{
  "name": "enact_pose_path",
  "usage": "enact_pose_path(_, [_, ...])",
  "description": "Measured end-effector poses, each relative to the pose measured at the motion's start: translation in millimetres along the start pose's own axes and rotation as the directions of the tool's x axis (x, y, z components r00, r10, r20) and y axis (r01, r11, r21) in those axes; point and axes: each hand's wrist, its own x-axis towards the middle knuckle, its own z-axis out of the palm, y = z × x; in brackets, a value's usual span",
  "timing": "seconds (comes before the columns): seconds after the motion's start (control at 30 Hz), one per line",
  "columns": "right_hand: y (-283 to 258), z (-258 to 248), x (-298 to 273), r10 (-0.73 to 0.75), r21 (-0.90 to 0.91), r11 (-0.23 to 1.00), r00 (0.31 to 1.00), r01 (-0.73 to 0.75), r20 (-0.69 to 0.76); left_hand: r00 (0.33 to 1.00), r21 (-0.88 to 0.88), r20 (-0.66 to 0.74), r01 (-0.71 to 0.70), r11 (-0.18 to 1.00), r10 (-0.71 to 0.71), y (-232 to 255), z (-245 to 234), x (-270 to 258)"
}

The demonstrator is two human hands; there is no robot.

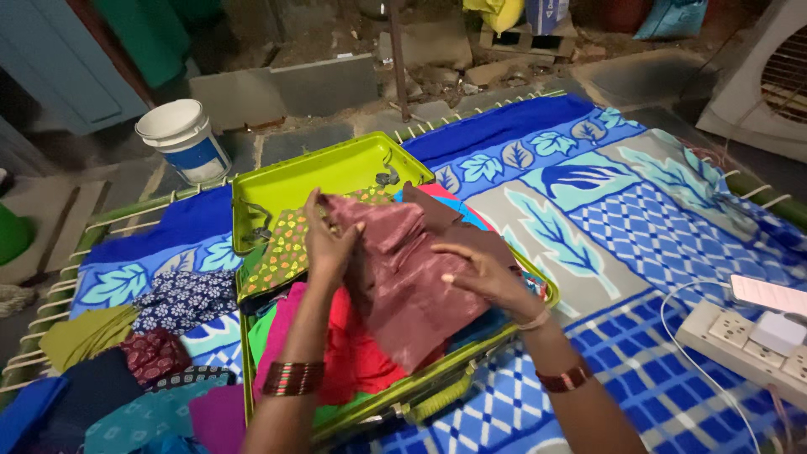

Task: The person folds various colorful garments by hand and places them into a green suitcase. They handle shirts and patterned fabrics one at a time, folding each neatly before stacking them inside the suitcase.

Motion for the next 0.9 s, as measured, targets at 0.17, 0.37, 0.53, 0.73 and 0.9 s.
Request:
enact_pose_path(0.17, [4.0, -29.7, -6.8, 0.095, 0.081, 0.994, 0.927, -0.071, -0.362, 0.96, -0.101, -0.056, -0.277, 0.955, 0.273, 39.7, 36.9, 34.4])
enact_pose_path(0.37, [35.1, -40.3, -3.1, 0.221, -0.203, 0.926, 0.893, -0.318, -0.391, 0.965, 0.145, 0.092, -0.256, 0.956, 0.244, -6.9, 118.0, 56.1])
enact_pose_path(0.53, [47.4, -43.4, -2.2, 0.025, -0.397, 0.904, 0.948, -0.157, -0.317, 0.954, 0.574, 0.183, -0.299, 0.762, 0.237, -54.0, 155.3, 31.6])
enact_pose_path(0.73, [45.6, -37.5, 2.5, -0.037, -0.564, 0.8, 0.922, -0.204, -0.387, 0.941, 0.502, 0.037, -0.308, 0.808, 0.335, -48.4, 149.3, 25.5])
enact_pose_path(0.9, [40.9, -40.3, 1.9, -0.069, -0.604, 0.767, 0.908, -0.217, -0.414, 0.903, 0.339, -0.044, -0.39, 0.856, 0.428, -30.3, 140.3, 6.6])
